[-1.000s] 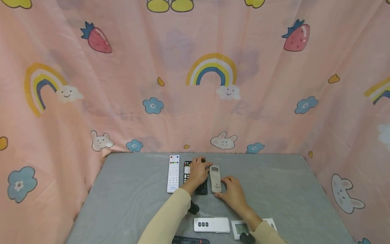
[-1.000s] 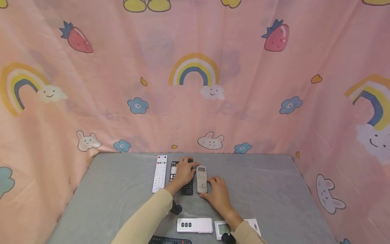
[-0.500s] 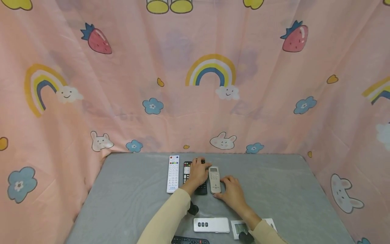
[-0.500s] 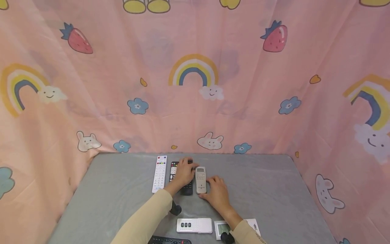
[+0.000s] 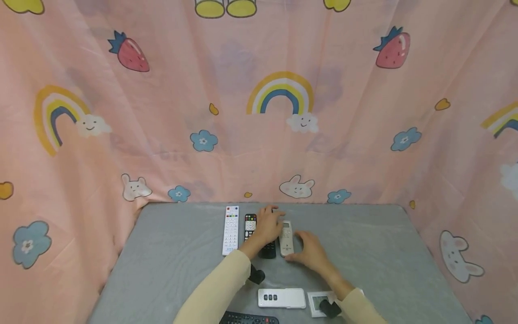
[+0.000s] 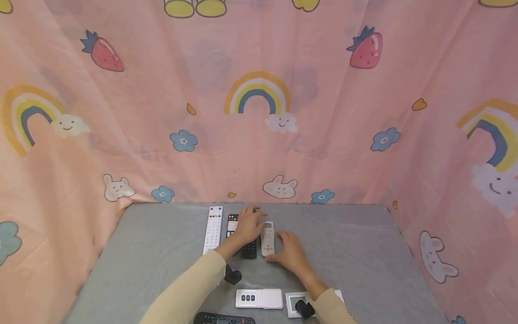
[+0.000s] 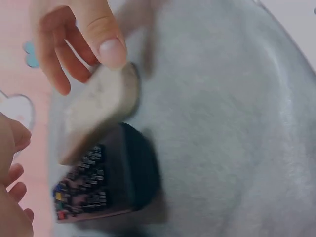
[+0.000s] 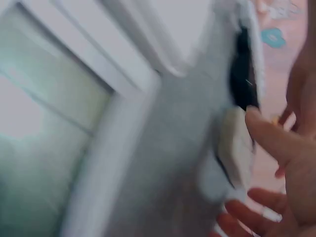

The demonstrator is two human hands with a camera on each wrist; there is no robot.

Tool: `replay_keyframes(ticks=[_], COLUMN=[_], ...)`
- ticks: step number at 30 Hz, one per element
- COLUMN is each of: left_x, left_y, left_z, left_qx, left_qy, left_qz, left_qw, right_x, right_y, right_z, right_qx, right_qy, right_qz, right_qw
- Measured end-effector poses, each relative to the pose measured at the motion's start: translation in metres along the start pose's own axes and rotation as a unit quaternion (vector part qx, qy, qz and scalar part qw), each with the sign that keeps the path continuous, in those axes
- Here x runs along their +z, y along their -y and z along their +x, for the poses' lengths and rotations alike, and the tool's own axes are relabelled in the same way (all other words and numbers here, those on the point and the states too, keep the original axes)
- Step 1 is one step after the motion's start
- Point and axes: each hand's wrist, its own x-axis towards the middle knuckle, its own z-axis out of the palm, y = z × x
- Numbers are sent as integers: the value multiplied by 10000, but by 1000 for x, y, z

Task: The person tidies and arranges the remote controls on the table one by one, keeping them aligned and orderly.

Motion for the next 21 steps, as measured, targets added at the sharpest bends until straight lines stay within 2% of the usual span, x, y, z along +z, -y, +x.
replay_keyframes(ticks=[4, 6, 9, 13, 15, 21], left_x=[-12, -16, -21, -26, -27, -26], left_y=[-3, -2, 3, 11, 17, 38], left_z=[-7, -14, -30, -58, -74, -125], left_qx=[423, 656, 951, 1127, 1181, 1563], left_qy=[-54, -95, -40, 131, 187, 329], left_qz=[-263, -378, -521, -612, -622, -483], left_qw=[9987, 9971, 9941, 9917, 9909, 9860], right_x=[-18, -24, -30, -33, -32, -28], right_y=[-2, -4, -8, -14, -16, -22], right_z=[-3, -7, -18, -36, -46, -76], right_qx=[-382, -598, -650, -555, -629, -1190], right_qy=[228, 303, 435, 596, 647, 713], right_qz=[436, 504, 608, 612, 449, 1], right_qw=[9981, 9965, 9951, 9948, 9949, 9903])
